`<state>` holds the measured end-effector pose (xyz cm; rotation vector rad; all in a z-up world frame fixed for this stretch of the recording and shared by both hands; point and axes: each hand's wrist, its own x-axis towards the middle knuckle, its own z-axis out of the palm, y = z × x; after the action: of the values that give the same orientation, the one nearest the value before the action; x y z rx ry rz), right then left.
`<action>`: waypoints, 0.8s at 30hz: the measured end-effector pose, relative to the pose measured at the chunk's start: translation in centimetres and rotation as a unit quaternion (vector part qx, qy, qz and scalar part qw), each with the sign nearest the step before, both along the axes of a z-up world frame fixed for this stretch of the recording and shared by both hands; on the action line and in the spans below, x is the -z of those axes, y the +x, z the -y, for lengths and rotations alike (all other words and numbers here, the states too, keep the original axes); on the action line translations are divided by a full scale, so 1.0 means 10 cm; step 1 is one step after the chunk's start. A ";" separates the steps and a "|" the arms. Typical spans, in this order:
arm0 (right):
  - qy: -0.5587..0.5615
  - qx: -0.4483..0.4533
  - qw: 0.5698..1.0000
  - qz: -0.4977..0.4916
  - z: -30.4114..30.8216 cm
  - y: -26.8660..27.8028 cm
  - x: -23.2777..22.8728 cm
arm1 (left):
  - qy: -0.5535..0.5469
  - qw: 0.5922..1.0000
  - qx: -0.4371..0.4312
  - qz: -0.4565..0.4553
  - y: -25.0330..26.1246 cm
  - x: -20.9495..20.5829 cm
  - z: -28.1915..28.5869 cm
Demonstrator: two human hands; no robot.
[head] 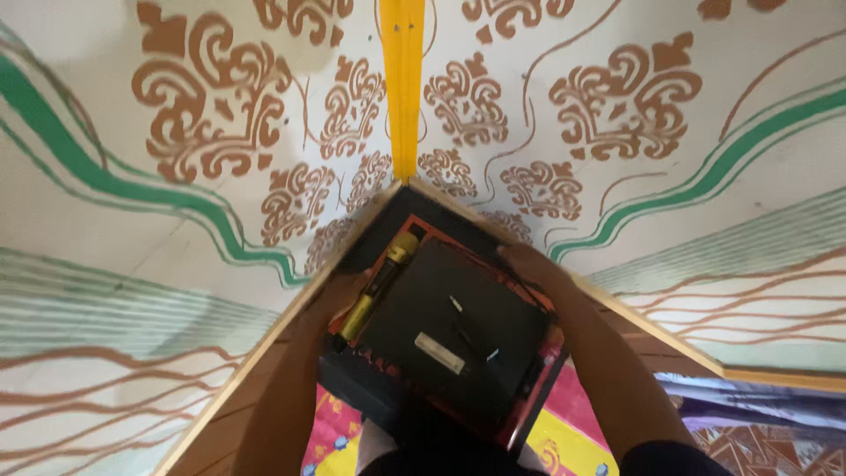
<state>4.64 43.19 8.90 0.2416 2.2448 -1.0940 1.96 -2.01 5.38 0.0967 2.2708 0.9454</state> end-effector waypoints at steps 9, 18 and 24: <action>-0.112 0.130 0.982 -0.074 -0.14 0.36 0.15 | 0.088 0.990 -0.111 0.013 0.10 0.12 0.14; 0.238 -0.057 0.919 -0.309 -0.54 0.73 0.53 | 0.014 0.996 -0.085 -0.003 0.14 -0.15 0.11; 0.158 0.159 0.927 -0.300 -0.35 1.23 0.17 | 0.017 0.996 -0.034 -0.076 0.13 0.08 0.18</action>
<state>16.96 46.72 7.16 0.4691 3.0213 -1.0593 3.26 -3.85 4.62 0.1088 2.4110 1.0432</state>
